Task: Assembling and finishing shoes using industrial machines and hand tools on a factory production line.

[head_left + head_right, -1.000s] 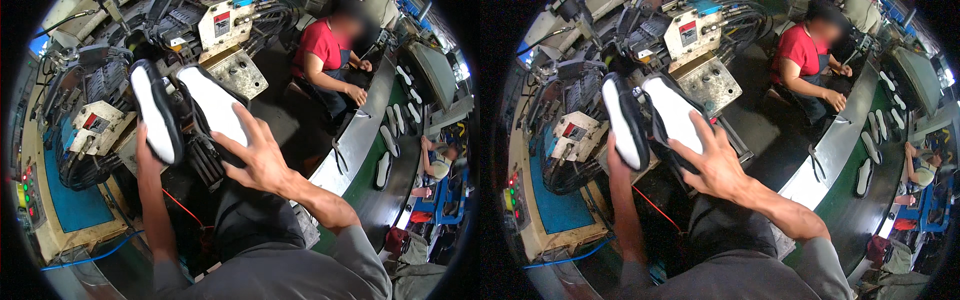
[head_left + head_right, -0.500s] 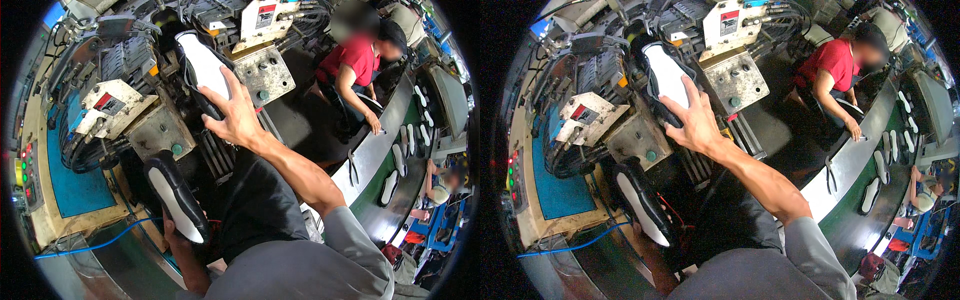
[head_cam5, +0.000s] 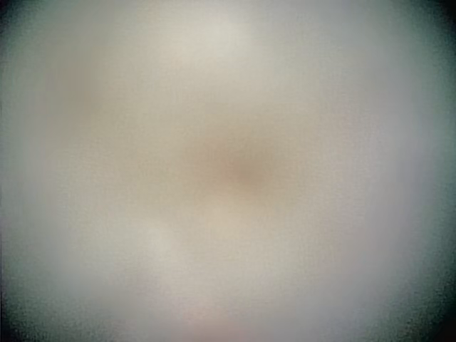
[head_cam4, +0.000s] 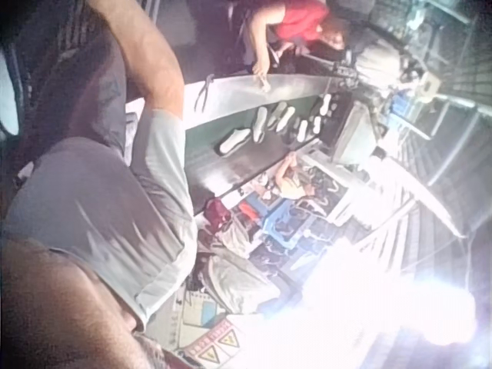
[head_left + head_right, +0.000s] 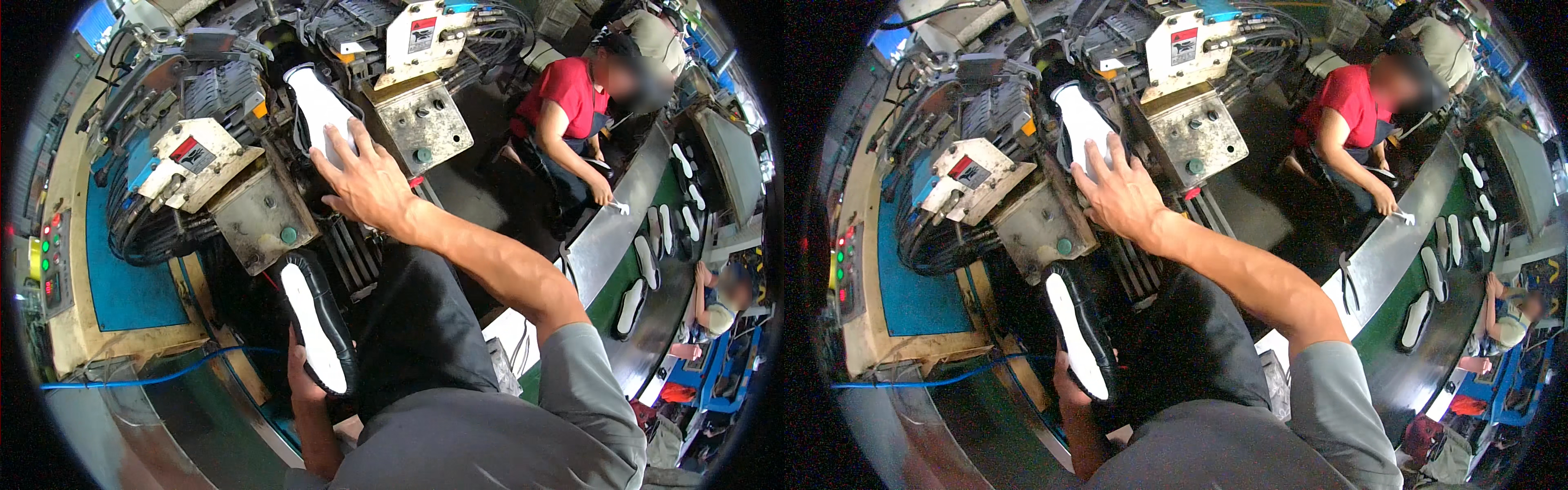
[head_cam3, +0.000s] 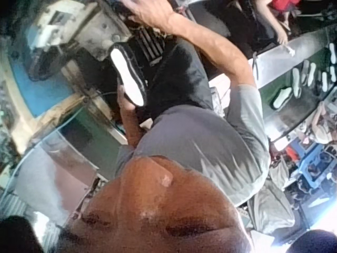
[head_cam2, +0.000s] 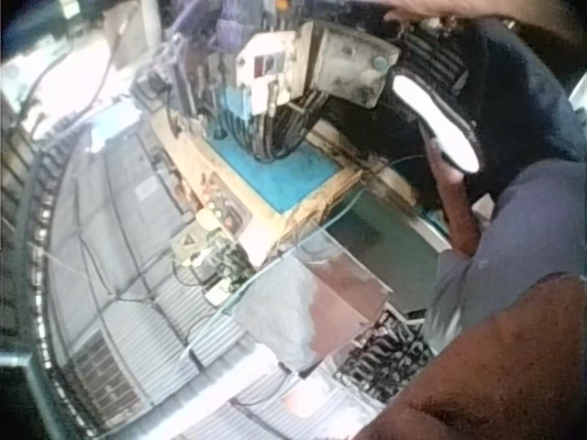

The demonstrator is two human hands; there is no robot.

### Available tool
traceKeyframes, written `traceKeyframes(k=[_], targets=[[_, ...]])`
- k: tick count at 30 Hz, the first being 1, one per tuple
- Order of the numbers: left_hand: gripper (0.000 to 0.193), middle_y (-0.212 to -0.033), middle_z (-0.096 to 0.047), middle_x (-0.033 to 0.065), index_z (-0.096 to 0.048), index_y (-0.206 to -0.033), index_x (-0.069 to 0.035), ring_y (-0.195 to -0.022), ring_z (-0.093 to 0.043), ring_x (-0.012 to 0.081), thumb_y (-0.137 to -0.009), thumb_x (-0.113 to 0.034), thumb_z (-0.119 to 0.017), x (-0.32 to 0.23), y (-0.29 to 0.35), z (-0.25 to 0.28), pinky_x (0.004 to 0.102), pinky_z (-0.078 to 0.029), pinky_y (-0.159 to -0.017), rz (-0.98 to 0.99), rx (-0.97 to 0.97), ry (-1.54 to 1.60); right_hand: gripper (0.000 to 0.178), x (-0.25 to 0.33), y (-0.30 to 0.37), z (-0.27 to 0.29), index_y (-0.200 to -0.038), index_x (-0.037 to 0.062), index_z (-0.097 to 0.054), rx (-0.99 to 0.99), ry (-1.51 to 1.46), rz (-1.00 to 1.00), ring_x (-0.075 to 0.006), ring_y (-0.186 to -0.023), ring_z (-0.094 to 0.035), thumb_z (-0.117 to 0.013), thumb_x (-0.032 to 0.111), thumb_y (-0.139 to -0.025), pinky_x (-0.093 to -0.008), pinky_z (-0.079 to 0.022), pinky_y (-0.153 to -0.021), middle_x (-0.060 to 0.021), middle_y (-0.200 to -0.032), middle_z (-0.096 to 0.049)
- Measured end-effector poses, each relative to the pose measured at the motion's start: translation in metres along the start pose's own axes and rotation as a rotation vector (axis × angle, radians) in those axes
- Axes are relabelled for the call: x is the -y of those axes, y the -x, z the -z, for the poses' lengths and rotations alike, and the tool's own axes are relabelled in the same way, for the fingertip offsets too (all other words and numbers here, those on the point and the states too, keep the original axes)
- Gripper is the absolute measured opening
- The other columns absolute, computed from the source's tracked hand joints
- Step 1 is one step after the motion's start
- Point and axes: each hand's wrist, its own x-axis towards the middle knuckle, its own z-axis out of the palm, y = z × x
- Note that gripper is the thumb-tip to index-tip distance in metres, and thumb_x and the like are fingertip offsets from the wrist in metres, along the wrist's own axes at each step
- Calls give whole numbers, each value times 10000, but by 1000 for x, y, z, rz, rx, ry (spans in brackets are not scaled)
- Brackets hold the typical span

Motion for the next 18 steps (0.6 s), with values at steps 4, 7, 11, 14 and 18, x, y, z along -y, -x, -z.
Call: traceKeyframes(k=[4,7,11,14,18], targets=[[923,-1469,-583,167,-331,-1689,-183,-1244,-676,351,-929,-563,-690,5,18,-3,563,-618,-1000,48,21,-52,795,-1,0,-3,-1579,150,-548,21,73,-7,-630,-1489,-354,-828,457,-901,-633,-621,-976,-281,-1661,-403],[906,-1487,-565,177,-324,-1695,-202,-1281,-650,368,-938,-562,-669,14,28,5,575,-606,-1017,48,9,-49,770,2,-1,-2,-1582,165,-538,19,63,-15,-648,-1472,-363,-807,467,-926,-643,-600,-1010,-287,-1647,-413],[924,-1503,-548,201,-303,-1709,-198,-1308,-631,393,-935,-563,-651,26,23,16,590,-600,-1023,116,-52,-18,758,2,-2,-7,-1583,181,-537,19,78,-25,-657,-1459,-378,-799,484,-940,-635,-585,-1036,-288,-1634,-409],[949,-1505,-547,216,-281,-1717,-160,-1305,-632,402,-934,-558,-641,25,11,6,595,-602,-1018,133,-67,-70,763,-1,-13,-11,-1581,179,-542,7,83,-27,-662,-1456,-376,-808,481,-933,-646,-582,-1035,-294,-1615,-421],[958,-1505,-548,235,-267,-1716,-107,-1286,-648,407,-941,-534,-634,22,-10,-8,593,-605,-1014,119,-86,-113,756,-12,-64,-18,-1576,181,-544,10,72,-54,-665,-1448,-391,-812,472,-932,-628,-616,-993,-299,-1613,-435]])
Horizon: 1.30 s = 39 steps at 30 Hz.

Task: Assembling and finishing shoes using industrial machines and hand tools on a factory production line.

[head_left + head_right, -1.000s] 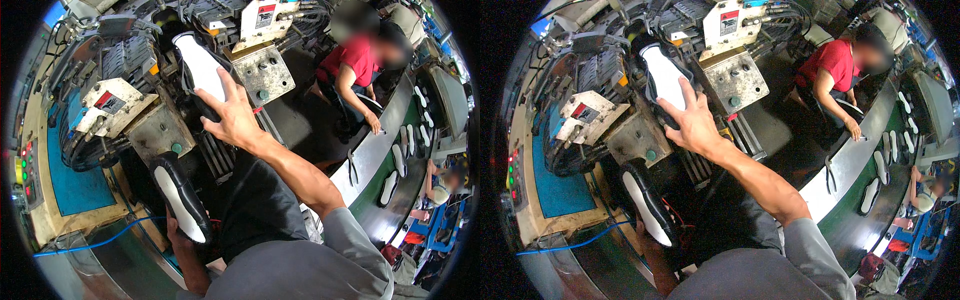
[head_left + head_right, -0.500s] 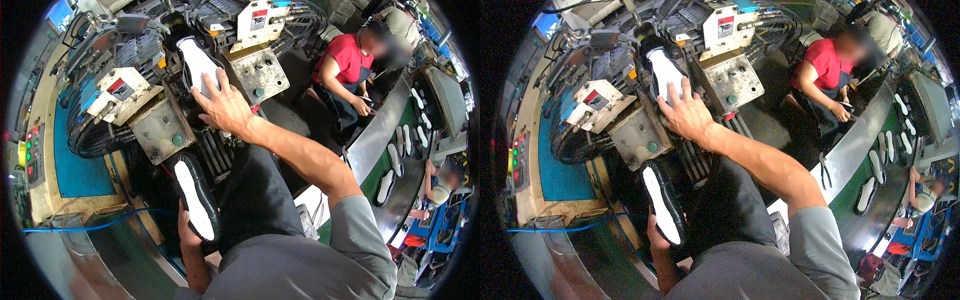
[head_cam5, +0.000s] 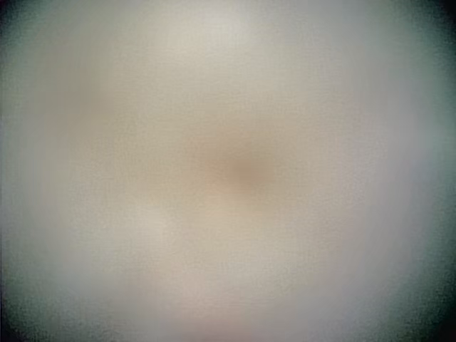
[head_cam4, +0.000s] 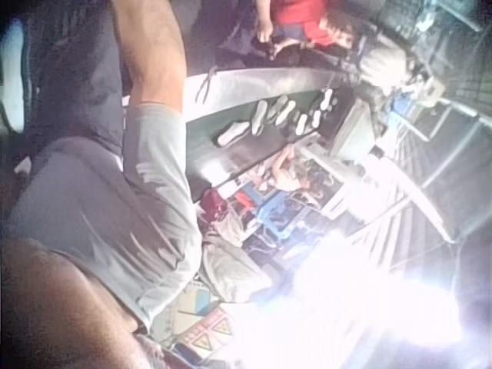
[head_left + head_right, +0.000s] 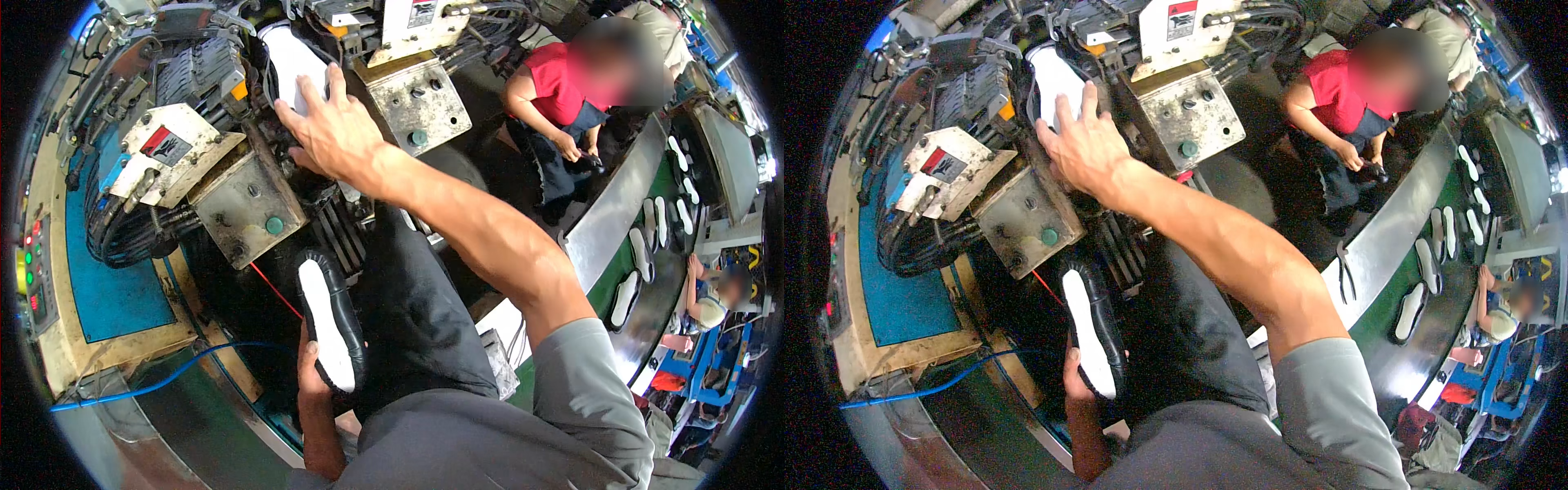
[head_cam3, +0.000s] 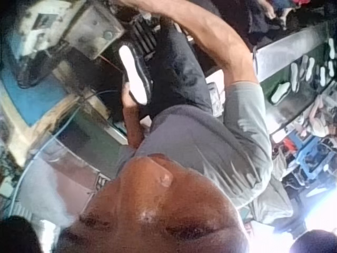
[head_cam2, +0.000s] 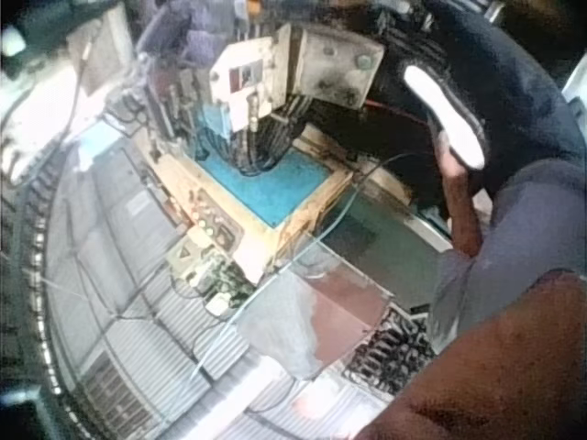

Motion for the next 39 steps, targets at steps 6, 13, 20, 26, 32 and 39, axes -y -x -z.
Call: traceKeyframes(k=[6,13,20,26,32,39], targets=[[978,-1523,-556,240,-239,-1716,-32,-1250,-677,406,-934,-447,-652,5,-42,12,534,-597,-1027,62,120,-54,710,-25,-74,-11,-1557,178,-552,31,-45,15,-682,-1403,-448,-789,466,-953,-637,-638,-953,-296,-1541,-501],[998,-1622,-501,217,-249,-1728,-8,-1451,-548,338,-931,-442,-666,14,-85,14,449,-428,-1214,116,124,-72,673,-28,-95,7,-1538,134,-576,9,-46,13,-664,-1411,-466,-785,414,-962,-633,-626,-1013,-307,-1507,-540],[995,-1626,-500,212,-227,-1736,-13,-1455,-544,343,-939,-444,-638,20,-90,17,468,-403,-1239,119,159,-86,622,-11,-107,14,-1471,78,-619,-30,-24,-15,-705,-1411,-453,-798,358,-946,-611,-668,-901,-354,-1505,-528],[882,-1566,-560,200,-266,-1728,-47,-1388,-607,334,-991,-427,-567,9,-68,11,454,-489,-1175,171,152,-37,702,-26,-83,1,-1639,167,-493,-43,-157,-5,-539,-1607,-271,-712,419,-1021,-579,-411,-1273,-232,-1707,-408],[1039,-1646,-457,190,-203,-1748,-62,-1471,-525,330,-912,-312,-765,-5,-57,-38,465,-455,-1215,7,307,-118,689,-36,155,-35,-1673,182,-463,59,-1229,-399,-426,-1456,-550,-669,469,-1082,-490,-423,-1231,-216,-1715,-409],[1083,-1694,-381,161,-204,-1739,-14,-1541,-416,289,-880,-327,-784,54,-20,-81,432,-328,-1279,52,402,-385,711,28,326,4,-1712,240,-386,-163,-2109,-999,-264,-1356,-556,-616,527,-1104,-454,-414,-1194,-117,-1577,-534]])
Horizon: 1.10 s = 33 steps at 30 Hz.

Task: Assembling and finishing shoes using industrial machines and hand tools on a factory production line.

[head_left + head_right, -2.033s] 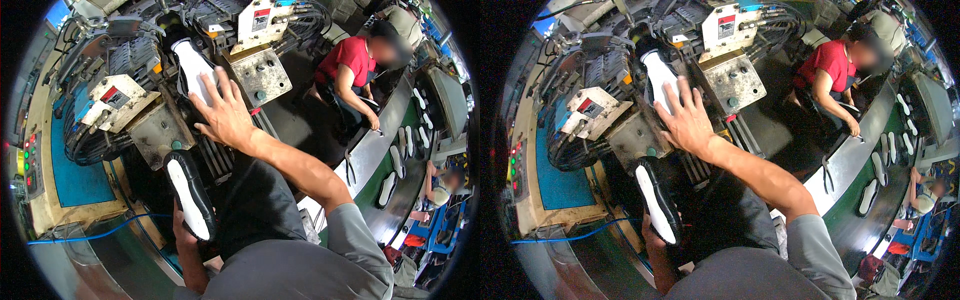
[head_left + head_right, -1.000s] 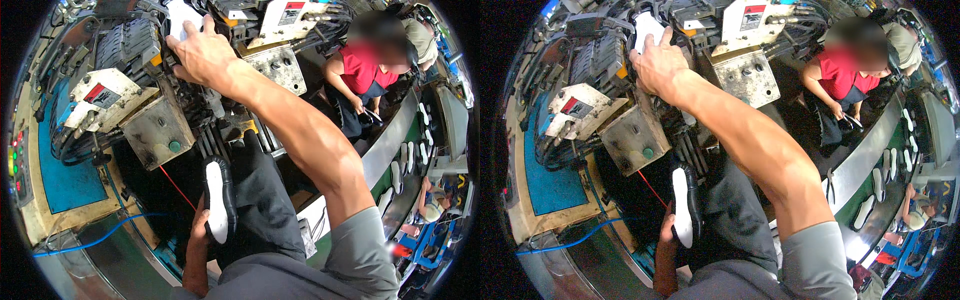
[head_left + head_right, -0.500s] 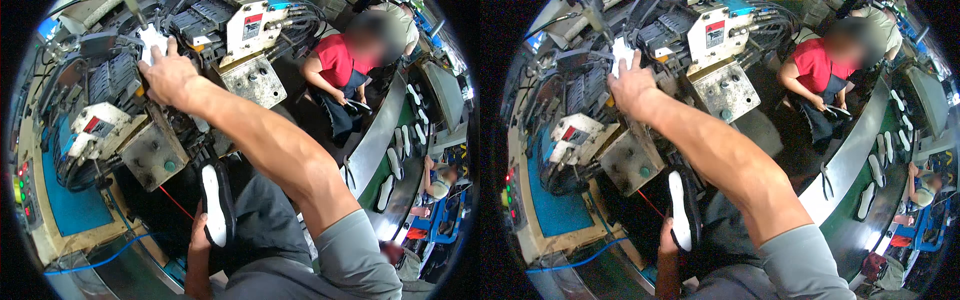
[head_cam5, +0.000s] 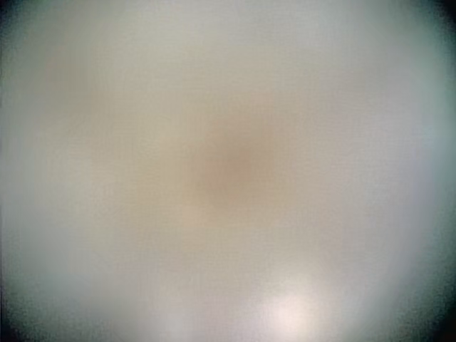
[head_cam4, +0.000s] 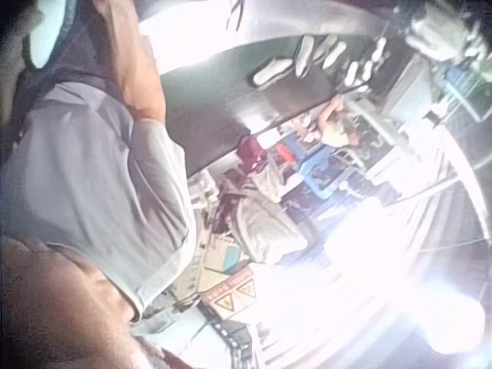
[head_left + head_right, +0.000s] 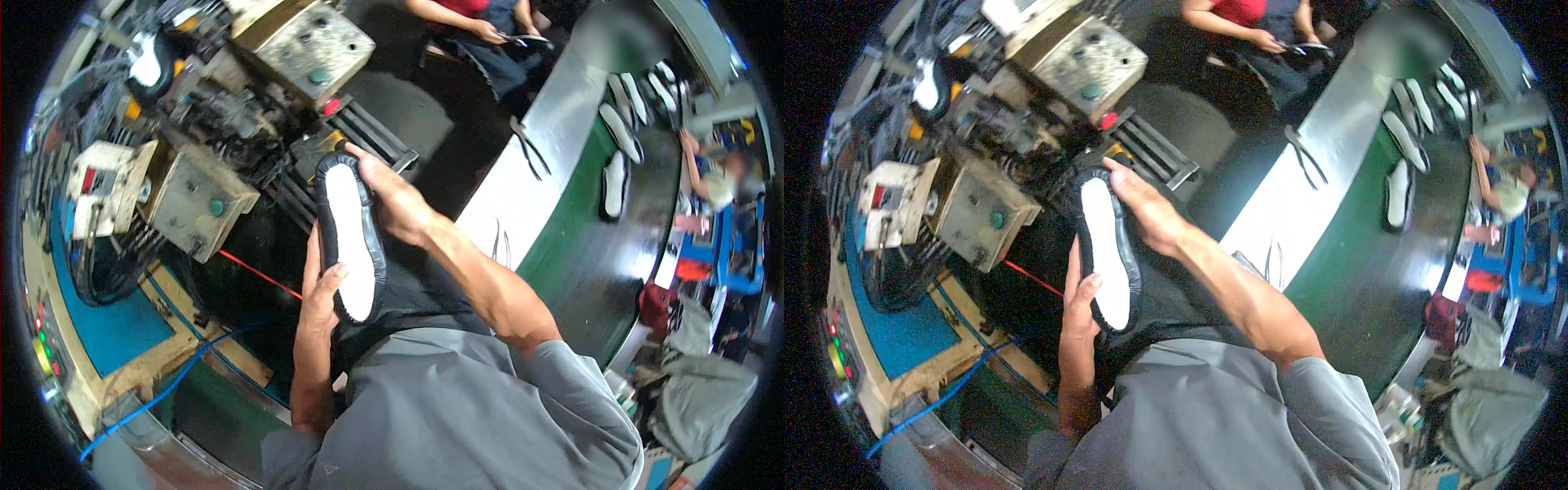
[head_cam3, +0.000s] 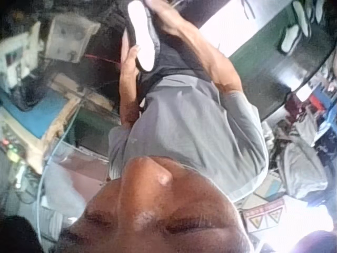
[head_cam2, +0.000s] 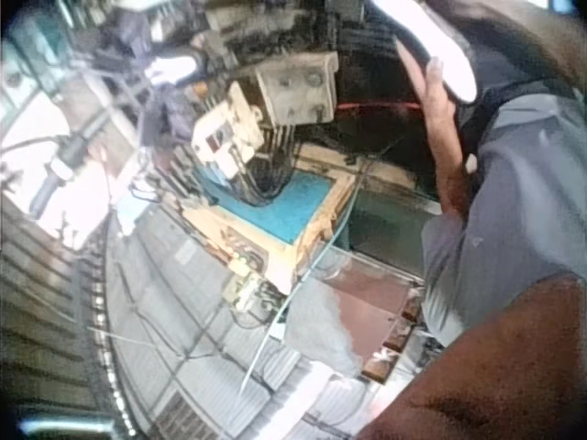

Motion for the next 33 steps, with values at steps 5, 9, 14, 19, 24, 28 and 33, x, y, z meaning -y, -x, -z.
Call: traceKeyframes(k=[5,9,14,19,24,28,33], targets=[[1034,-1689,-398,164,-235,-1737,-56,-1537,-427,299,-889,-227,-802,29,-1,-38,420,-386,-1248,-32,52,-238,557,-2,39,36,-1681,225,-430,-63,-167,118,-135,-1228,-614,-597,303,-1155,-346,-524,-1057,-27,-1380,-657],[985,-1707,-382,185,-253,-1732,-69,-1539,-426,307,-883,-66,-753,29,11,-63,432,-376,-1259,-86,-13,-693,877,8,47,50,-1668,75,-401,-199,437,274,-234,-1293,-611,-817,457,-998,-396,-513,-1106,-155,-1391,-653],[1001,-1684,-412,207,-246,-1734,-70,-1509,-454,308,-868,-17,-744,33,28,-60,418,-383,-1249,-164,-71,-757,878,28,61,40,-1636,1,-422,-54,560,206,-259,-1270,-627,-828,429,-986,-392,-509,-1107,-185,-1368,-660],[1011,-1719,-363,252,-196,-1750,-81,-1547,-414,330,-921,-60,-775,54,37,-55,436,-349,-1267,-97,-84,-514,621,-14,97,133,-1480,-39,-602,-298,832,237,-284,-1176,-707,-786,324,-1011,-410,-544,-1062,-195,-1269,-736],[989,-1701,-395,262,-210,-1744,-64,-1527,-444,335,-942,-57,-788,74,22,-47,413,-381,-1252,-107,-193,-503,646,-80,183,227,-1487,8,-598,-900,1590,302,-470,-1170,-605,-802,305,-951,-538,-509,-1029,-279,-1266,-632],[1006,-1627,-453,220,-194,-1746,-55,-1368,-567,260,-951,-39,-811,93,7,-41,369,-488,-1152,97,-120,-342,632,-118,225,255,-1441,-53,-608,-960,1719,72,-451,-1166,-591,-815,259,-931,-526,-500,-1016,-310,-1259,-605],[1131,-1635,-411,221,-104,-1770,-120,-1384,-555,279,-900,76,-800,87,13,-36,369,-530,-1116,144,-6,-269,372,-87,234,289,-1290,-80,-660,-898,990,-37,-215,-732,-622,-652,162,-1008,-369,-533,-615,-178,-997,-678]])
